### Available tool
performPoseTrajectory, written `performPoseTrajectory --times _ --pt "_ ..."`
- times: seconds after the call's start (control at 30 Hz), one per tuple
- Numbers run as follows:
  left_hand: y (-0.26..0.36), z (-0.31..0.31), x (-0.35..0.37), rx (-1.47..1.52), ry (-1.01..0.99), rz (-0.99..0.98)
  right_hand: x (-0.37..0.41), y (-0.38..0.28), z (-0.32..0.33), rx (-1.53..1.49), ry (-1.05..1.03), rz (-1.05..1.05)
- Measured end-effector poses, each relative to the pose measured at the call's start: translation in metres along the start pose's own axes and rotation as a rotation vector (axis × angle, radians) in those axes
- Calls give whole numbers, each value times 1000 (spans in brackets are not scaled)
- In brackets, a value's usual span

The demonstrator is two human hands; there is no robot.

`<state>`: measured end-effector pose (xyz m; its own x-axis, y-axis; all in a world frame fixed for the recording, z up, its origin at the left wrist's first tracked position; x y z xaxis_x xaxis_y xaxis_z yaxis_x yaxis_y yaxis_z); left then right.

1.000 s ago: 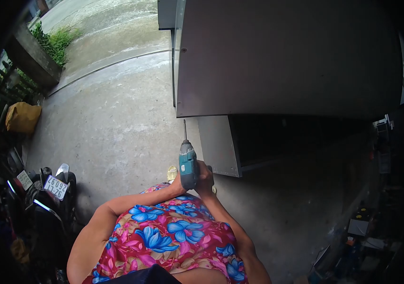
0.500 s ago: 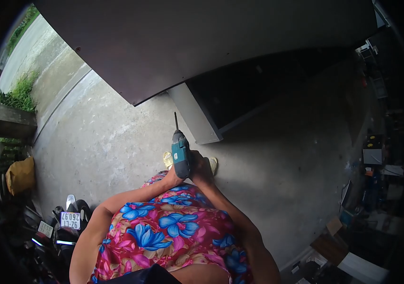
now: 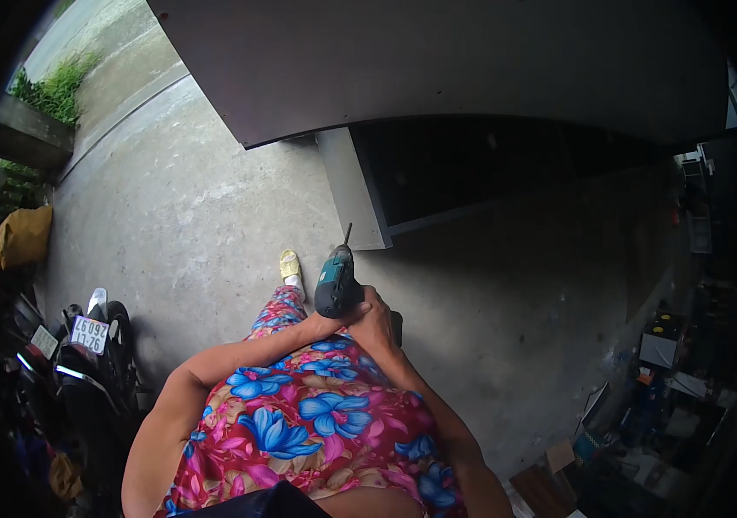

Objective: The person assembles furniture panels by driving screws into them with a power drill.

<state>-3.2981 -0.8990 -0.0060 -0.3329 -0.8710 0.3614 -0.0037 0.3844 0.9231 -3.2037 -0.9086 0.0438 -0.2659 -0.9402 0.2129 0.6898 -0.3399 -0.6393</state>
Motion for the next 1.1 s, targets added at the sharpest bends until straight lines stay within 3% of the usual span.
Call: performPoseTrajectory --times 0.07,0.27,0.43,0.63,0.77,0.9,1.1 --pt "6 -4 5 18 68 -91 2 5 0 -3 -16 73" --pt "-7 1 25 17 66 -36 22 5 -7 -95 51 89" --pt "-8 21 25 -40 -92 -165 41 -6 -23 -95 253 -14" --pt "-7 43 31 46 -290 -155 72 -20 -58 -46 588 -148" --pt "-17 59 39 47 -340 30 82 -38 -74 -6 646 -194" --pt "3 75 38 25 -278 -89 83 -50 -84 40 694 -215" --pt "-5 79 30 92 -327 -27 75 -50 -92 86 670 -255"
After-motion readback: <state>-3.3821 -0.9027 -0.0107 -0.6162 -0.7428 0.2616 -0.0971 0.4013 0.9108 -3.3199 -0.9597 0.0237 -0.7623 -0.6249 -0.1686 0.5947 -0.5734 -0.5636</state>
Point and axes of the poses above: each hand's wrist, its own x-axis away from the middle knuckle, its own z-axis out of the back of the hand, y = z × x, the point moved 6 cm from there along -x, towards the middle knuckle, and after that the axes turned 15 degrees about y, right-handed, at the moved point
